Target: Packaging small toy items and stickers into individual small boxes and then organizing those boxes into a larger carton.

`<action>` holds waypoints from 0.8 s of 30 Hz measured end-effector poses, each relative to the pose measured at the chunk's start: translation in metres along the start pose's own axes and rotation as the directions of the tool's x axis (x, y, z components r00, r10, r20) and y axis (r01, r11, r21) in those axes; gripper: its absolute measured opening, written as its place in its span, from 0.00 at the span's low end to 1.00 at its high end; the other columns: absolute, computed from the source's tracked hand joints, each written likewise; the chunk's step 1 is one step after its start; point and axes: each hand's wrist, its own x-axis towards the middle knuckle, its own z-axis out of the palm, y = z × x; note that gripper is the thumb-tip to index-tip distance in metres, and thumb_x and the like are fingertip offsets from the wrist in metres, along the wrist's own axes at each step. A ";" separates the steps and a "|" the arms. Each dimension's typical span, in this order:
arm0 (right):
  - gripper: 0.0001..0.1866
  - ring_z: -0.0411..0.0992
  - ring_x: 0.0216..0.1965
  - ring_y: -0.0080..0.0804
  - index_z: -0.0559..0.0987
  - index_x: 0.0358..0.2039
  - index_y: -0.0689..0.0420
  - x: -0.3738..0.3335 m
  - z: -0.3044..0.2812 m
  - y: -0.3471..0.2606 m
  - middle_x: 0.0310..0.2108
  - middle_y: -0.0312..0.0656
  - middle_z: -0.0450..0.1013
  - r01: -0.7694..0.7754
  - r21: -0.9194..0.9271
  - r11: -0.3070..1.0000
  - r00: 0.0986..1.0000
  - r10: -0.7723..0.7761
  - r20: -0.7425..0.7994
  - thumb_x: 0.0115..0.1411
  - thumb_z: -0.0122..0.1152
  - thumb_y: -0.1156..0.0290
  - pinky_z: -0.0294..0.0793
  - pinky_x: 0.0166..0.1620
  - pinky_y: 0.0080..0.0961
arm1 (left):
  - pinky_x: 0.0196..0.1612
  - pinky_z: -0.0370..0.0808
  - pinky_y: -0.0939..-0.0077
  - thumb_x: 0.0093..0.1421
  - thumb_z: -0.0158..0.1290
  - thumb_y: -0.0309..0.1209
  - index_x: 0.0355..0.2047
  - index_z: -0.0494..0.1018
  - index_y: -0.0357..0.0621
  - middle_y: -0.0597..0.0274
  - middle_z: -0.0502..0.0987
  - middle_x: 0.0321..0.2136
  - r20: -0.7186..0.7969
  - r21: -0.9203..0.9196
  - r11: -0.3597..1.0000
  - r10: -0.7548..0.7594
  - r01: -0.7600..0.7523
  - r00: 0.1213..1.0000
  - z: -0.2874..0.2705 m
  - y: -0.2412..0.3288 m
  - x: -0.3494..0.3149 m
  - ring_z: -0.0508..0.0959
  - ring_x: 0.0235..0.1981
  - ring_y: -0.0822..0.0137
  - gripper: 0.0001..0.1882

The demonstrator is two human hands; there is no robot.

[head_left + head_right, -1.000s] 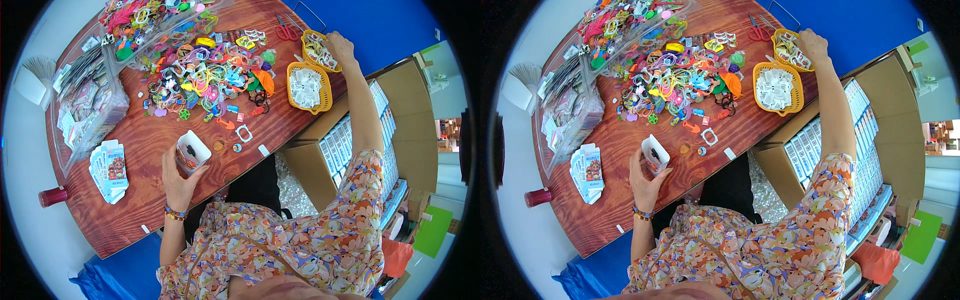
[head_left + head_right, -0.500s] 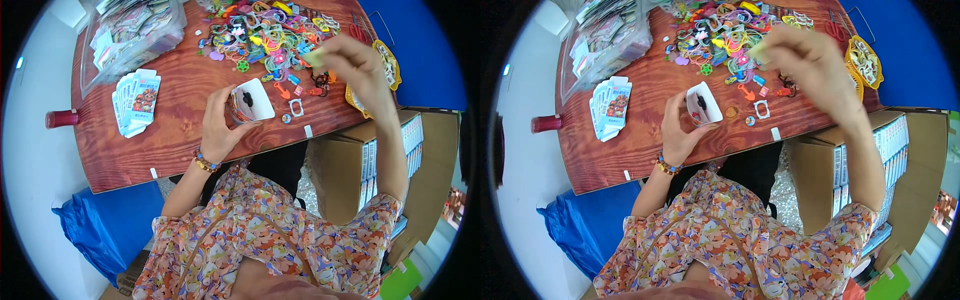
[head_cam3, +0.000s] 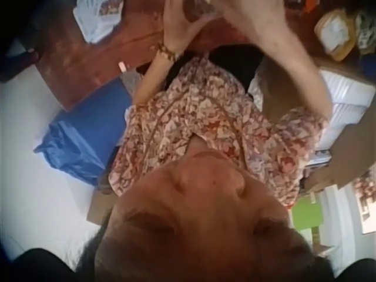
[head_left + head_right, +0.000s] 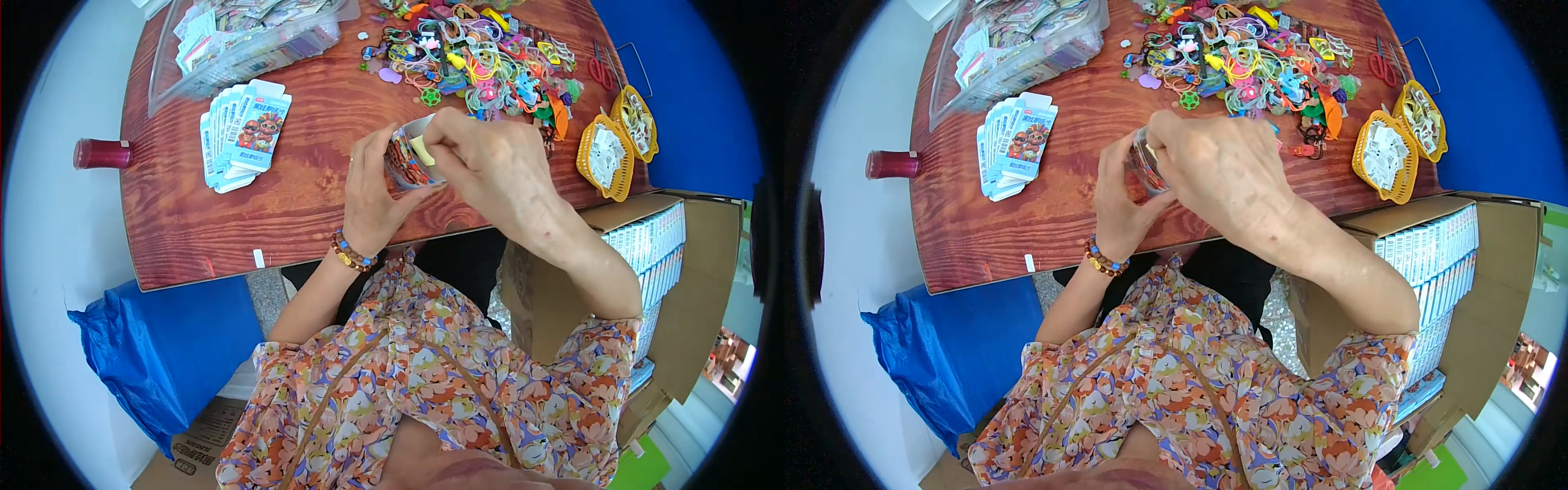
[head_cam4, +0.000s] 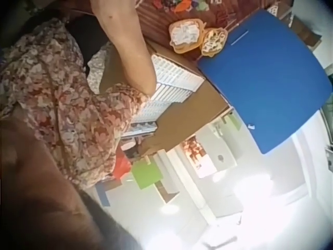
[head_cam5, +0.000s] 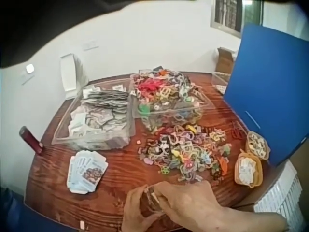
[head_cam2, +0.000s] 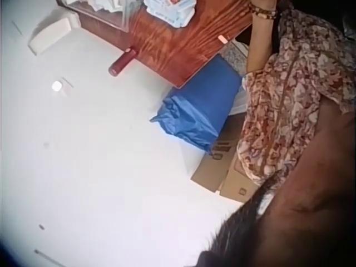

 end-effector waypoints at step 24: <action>0.17 0.77 0.43 0.26 0.78 0.50 0.65 -0.022 0.084 0.007 0.43 0.45 0.78 -0.108 0.561 0.820 0.947 0.257 -0.193 0.60 0.64 0.80 0.77 0.44 0.21 | 0.48 0.72 0.60 0.47 0.70 0.34 0.55 0.64 0.38 0.49 0.71 0.47 -0.146 -0.016 0.993 -0.119 0.118 0.982 -0.015 -0.003 0.008 0.75 0.47 0.50 0.38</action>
